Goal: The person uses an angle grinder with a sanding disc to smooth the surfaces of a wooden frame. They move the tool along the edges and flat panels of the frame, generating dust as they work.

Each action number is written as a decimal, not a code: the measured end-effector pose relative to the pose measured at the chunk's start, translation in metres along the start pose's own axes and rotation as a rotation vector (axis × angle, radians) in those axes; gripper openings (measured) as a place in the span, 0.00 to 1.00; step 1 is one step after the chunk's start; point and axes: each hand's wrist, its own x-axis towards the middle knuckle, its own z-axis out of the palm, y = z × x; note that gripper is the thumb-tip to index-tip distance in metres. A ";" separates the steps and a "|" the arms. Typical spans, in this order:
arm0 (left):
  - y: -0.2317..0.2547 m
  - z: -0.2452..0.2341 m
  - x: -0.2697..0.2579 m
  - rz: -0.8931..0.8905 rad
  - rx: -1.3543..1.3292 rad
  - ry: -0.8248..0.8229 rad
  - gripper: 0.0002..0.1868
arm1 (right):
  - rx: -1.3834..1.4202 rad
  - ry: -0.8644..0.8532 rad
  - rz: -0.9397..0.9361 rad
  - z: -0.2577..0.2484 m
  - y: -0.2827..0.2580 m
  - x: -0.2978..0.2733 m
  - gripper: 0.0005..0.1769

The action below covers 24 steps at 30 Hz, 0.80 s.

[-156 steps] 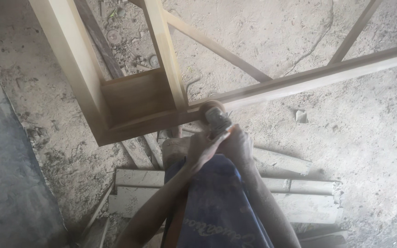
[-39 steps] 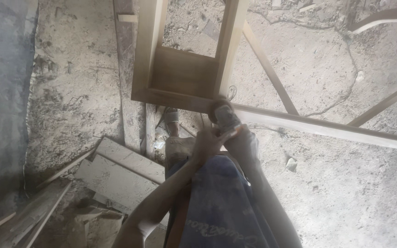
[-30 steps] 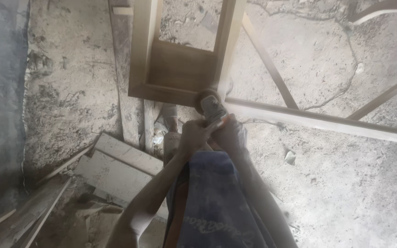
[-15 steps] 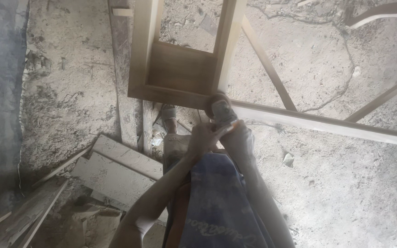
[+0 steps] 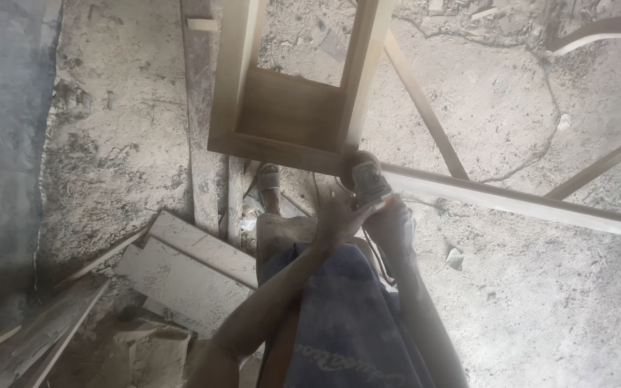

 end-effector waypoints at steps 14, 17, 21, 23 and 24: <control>-0.002 -0.061 -0.008 -0.045 -0.020 0.062 0.27 | -0.016 -0.081 -0.069 0.012 -0.069 -0.002 0.21; -0.004 -0.074 -0.012 -0.052 -0.040 0.087 0.28 | -0.023 -0.090 -0.109 0.020 -0.078 0.000 0.21; -0.005 -0.093 -0.014 -0.089 -0.086 0.099 0.30 | -0.055 0.018 -0.276 0.038 -0.085 0.005 0.23; -0.004 -0.101 -0.011 -0.097 -0.118 0.093 0.30 | -0.012 -0.073 -0.186 0.039 -0.090 0.007 0.21; -0.003 -0.103 -0.010 -0.099 -0.119 0.093 0.31 | 0.008 -0.120 -0.140 0.040 -0.093 0.007 0.21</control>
